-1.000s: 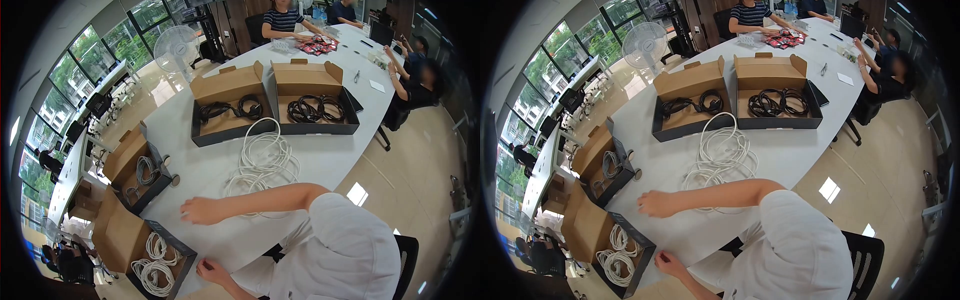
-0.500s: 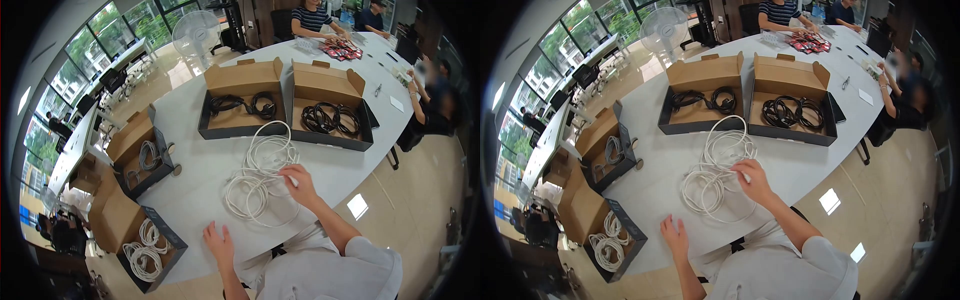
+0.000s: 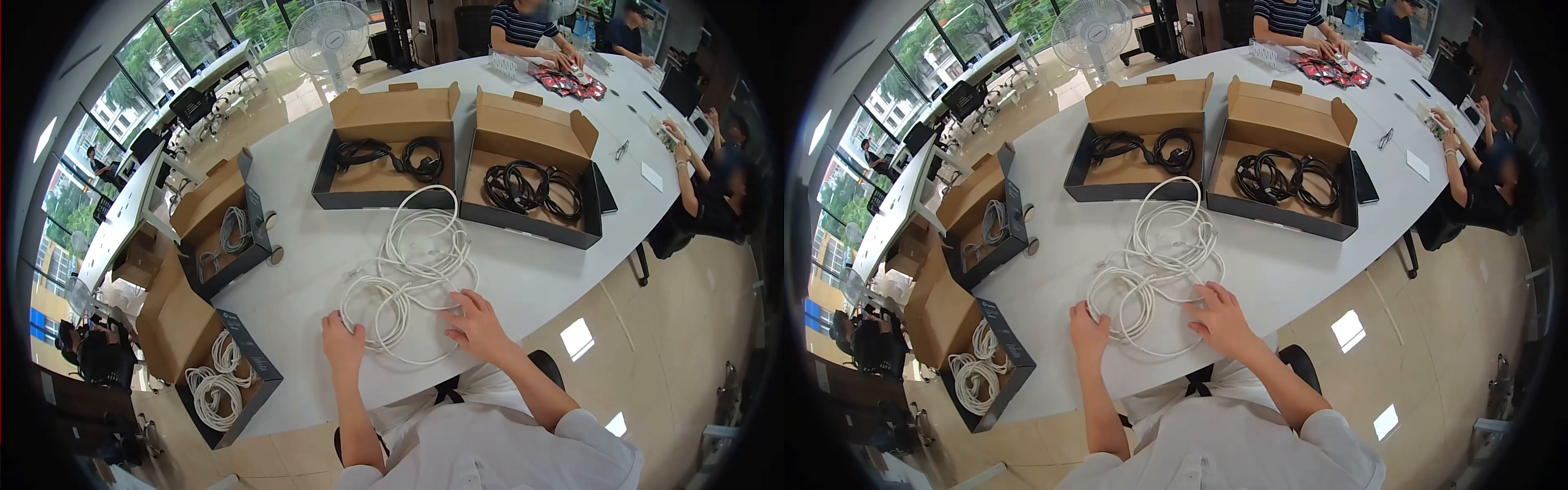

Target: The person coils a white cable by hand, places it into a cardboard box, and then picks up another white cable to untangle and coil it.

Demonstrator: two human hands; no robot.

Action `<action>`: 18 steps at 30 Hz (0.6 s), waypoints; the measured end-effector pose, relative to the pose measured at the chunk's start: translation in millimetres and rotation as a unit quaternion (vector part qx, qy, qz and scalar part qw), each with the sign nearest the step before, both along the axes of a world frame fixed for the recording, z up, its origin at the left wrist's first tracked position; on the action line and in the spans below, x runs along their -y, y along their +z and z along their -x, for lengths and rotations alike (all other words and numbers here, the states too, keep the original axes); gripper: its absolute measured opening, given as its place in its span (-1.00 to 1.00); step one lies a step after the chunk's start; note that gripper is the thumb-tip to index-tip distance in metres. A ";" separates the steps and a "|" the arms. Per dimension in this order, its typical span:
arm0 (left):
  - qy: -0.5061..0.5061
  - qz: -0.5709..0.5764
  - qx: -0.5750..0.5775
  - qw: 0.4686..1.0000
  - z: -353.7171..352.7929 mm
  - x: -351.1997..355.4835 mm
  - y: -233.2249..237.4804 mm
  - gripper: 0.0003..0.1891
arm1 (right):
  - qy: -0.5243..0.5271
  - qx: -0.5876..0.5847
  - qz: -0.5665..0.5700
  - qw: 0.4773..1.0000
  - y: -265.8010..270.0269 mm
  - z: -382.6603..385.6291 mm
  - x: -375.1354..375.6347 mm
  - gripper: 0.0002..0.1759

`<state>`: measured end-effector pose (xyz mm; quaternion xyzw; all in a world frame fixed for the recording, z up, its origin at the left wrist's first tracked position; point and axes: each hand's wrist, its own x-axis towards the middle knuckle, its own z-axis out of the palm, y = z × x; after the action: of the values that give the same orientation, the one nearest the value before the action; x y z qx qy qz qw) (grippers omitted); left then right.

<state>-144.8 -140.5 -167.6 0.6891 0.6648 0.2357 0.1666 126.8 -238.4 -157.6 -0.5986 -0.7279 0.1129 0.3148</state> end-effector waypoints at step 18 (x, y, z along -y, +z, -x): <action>0.073 -0.056 0.591 0.801 67.2 -14.7 77.6 -0.62 | -0.094 -0.012 -0.017 0.995 -16.3 -23.9 3.7 -0.74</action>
<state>-212.0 -125.8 -90.0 0.3739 0.4713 0.6453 0.4708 150.7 -242.1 -173.9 -0.6572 -0.6667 0.0772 0.3430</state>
